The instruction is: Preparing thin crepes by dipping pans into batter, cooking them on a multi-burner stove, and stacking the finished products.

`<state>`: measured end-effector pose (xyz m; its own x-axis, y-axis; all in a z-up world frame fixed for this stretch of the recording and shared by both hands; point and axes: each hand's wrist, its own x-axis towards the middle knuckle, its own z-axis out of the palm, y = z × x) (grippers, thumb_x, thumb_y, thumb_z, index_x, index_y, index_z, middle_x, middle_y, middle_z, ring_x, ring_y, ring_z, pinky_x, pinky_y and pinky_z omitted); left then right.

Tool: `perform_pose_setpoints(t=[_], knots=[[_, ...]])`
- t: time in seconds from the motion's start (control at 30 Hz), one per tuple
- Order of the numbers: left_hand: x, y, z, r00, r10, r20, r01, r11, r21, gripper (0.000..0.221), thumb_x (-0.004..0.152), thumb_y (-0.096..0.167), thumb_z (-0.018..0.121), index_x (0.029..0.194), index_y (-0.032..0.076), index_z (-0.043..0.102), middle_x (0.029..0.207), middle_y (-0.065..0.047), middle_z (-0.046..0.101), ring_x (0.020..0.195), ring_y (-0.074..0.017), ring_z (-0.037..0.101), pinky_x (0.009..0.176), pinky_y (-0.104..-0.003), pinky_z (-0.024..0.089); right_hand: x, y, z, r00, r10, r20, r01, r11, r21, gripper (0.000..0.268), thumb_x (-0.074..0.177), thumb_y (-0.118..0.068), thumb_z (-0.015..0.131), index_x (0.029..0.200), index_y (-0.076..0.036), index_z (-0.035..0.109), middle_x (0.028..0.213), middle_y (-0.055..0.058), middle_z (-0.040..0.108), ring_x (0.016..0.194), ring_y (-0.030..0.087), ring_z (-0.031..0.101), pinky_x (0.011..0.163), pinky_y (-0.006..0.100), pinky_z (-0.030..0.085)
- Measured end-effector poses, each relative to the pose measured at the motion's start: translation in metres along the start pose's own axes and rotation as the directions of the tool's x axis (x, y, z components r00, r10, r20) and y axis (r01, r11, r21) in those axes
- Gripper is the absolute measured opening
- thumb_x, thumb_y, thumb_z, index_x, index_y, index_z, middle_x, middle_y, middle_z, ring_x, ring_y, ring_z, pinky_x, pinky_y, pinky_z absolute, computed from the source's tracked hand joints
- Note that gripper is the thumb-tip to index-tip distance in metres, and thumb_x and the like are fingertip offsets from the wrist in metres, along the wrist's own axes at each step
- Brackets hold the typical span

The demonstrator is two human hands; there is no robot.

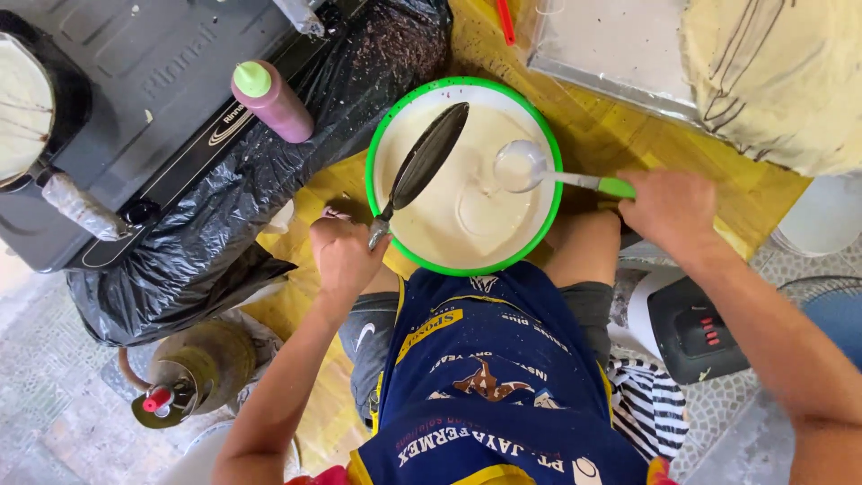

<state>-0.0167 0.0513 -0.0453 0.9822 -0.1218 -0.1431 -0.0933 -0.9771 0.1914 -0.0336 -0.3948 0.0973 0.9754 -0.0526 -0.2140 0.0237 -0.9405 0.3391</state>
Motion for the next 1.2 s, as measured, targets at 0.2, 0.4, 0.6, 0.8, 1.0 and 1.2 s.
perform_pose_setpoints(t=[0.2,0.4,0.6,0.8,1.0,1.2], knots=[[0.018,0.012,-0.001,0.873,-0.105,0.476,0.374,0.771,-0.516,0.05,0.085,0.06,0.07,0.077,0.011,0.063,0.055,-0.003,0.068,0.054,-0.0208,0.073,0.068,-0.034,0.061,-0.016,-0.027,0.001,0.999,0.037,0.0,-0.035,0.96,0.279,0.036,0.092,-0.038,0.059,0.123,-0.032,0.076,0.085,0.008,0.076,0.081,0.036,0.076,0.078,0.045,0.057],[0.022,0.031,-0.011,0.816,-0.058,0.575,0.566,0.279,-0.776,0.042,0.091,0.038,0.075,0.083,-0.003,0.067,0.056,-0.019,0.063,0.036,-0.0226,0.061,0.032,-0.033,0.05,-0.013,-0.061,0.026,0.765,-0.032,-0.644,0.073,0.997,0.037,0.033,0.077,-0.036,0.069,0.108,-0.04,0.076,0.079,-0.008,0.062,0.067,0.014,0.067,0.061,0.026,0.054],[0.025,0.021,-0.021,0.843,-0.14,0.519,0.538,0.203,-0.818,0.045,0.093,0.04,0.074,0.084,-0.003,0.068,0.054,-0.018,0.061,0.036,-0.0228,0.06,0.032,-0.035,0.05,0.006,-0.064,0.018,0.599,-0.076,-0.797,0.007,0.996,-0.091,0.041,0.077,-0.032,0.069,0.116,-0.041,0.077,0.083,-0.008,0.055,0.069,0.012,0.058,0.06,0.023,0.048],[0.0,0.012,0.03,0.831,0.017,0.556,0.553,-0.117,-0.825,0.052,0.096,0.049,0.068,0.091,-0.002,0.064,0.056,-0.01,0.056,0.037,-0.0168,0.055,0.032,-0.03,0.047,0.01,-0.068,-0.02,0.555,-0.064,-0.83,0.018,0.998,-0.065,0.04,0.079,-0.025,0.071,0.117,-0.036,0.079,0.082,-0.008,0.054,0.063,0.01,0.056,0.057,0.022,0.046],[-0.019,0.05,0.109,0.887,0.113,0.447,0.449,-0.43,-0.783,0.042,0.098,0.044,0.069,0.092,0.002,0.062,0.055,-0.008,0.054,0.035,-0.0175,0.054,0.033,-0.028,0.047,-0.014,-0.072,-0.043,0.557,-0.095,-0.825,0.028,0.995,-0.095,0.042,0.077,-0.025,0.071,0.116,-0.04,0.078,0.081,-0.008,0.054,0.063,0.012,0.056,0.059,0.024,0.048],[0.001,0.078,0.103,0.954,0.004,0.3,0.282,-0.349,-0.894,0.027,0.096,0.02,0.076,0.091,-0.003,0.063,0.055,-0.02,0.06,0.037,-0.0285,0.062,0.035,-0.037,0.053,-0.048,-0.071,-0.049,0.616,-0.129,-0.777,0.046,0.991,-0.128,0.037,0.081,-0.023,0.071,0.114,-0.036,0.081,0.083,-0.008,0.059,0.062,0.01,0.055,0.061,0.022,0.046]])
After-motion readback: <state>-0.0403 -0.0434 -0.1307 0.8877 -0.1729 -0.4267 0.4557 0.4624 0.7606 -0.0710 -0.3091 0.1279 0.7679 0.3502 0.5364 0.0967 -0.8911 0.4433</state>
